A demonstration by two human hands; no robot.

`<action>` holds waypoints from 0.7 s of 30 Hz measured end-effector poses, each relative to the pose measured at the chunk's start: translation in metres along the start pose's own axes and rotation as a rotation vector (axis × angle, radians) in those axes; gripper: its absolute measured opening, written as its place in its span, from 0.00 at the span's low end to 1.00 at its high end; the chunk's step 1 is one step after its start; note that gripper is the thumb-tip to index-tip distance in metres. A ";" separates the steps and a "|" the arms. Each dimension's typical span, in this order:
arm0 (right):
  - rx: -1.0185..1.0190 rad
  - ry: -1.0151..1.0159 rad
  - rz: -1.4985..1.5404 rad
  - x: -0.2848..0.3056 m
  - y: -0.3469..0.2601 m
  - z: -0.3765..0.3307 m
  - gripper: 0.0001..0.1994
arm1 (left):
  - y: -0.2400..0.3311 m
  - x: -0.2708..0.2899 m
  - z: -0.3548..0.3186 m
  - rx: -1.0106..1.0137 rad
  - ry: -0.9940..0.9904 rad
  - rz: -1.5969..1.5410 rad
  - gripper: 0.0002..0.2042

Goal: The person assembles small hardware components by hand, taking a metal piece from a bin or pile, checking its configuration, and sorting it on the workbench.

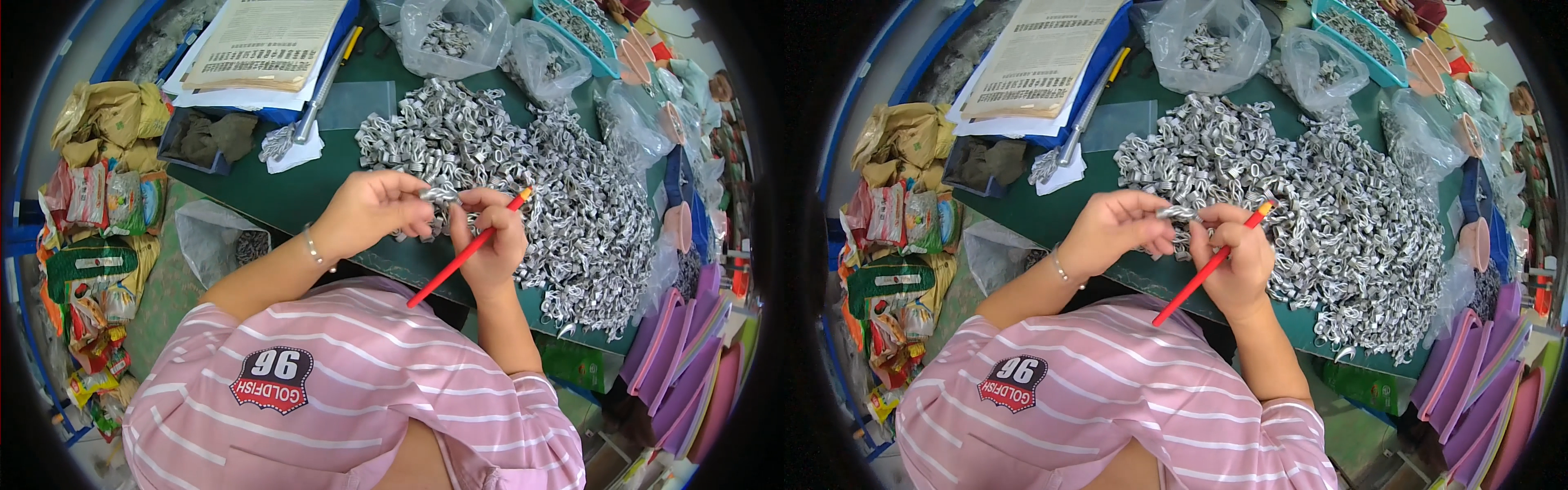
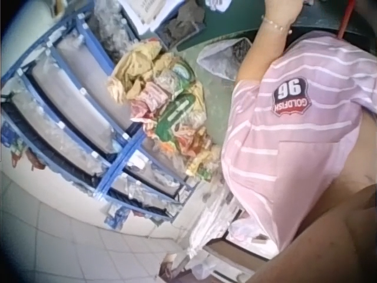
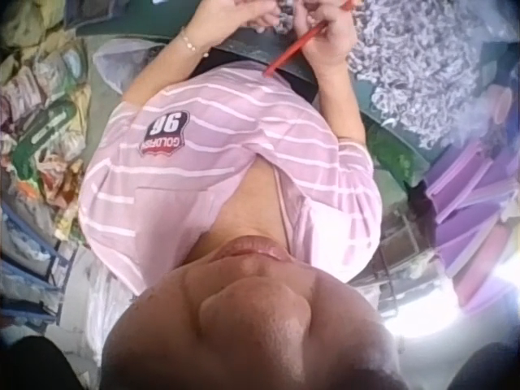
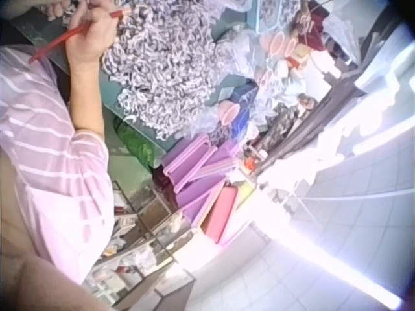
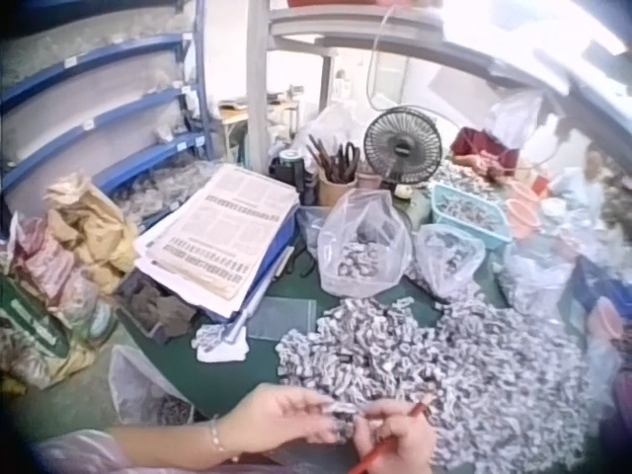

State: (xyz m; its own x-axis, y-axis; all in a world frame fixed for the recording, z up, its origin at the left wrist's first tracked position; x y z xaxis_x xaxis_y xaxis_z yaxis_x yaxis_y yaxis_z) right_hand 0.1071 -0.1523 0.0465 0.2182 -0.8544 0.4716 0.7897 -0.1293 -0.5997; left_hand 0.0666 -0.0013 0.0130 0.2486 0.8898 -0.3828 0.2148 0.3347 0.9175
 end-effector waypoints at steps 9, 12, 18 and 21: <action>-0.489 0.037 0.867 -0.002 0.019 -0.025 0.09 | 0.006 -0.015 0.006 -0.213 -0.031 0.235 0.09; -0.436 0.029 1.022 -0.010 0.030 -0.032 0.10 | 0.010 -0.022 0.004 -0.253 -0.026 0.326 0.10; -0.342 0.040 0.944 -0.005 0.025 -0.031 0.11 | 0.005 -0.021 0.001 -0.238 -0.008 0.238 0.10; -0.312 0.029 0.882 -0.001 0.023 -0.031 0.12 | 0.005 -0.021 0.000 -0.272 0.006 0.279 0.10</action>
State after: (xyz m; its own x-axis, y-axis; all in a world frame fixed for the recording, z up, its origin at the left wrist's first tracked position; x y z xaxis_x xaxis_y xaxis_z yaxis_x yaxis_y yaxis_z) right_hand 0.1069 -0.1697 0.0121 0.6476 -0.7199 -0.2498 0.1551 0.4455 -0.8817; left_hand 0.0627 -0.0182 0.0254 0.2560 0.9599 -0.1142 -0.1187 0.1484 0.9818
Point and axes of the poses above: each hand's wrist, its own z-axis towards the middle knuckle, its own x-axis out of the back of the hand, y = z × x, the point moved 5 cm from there along z, towards the middle knuckle, and after that the axes turned 14 degrees about -y, right-handed, at the moved point
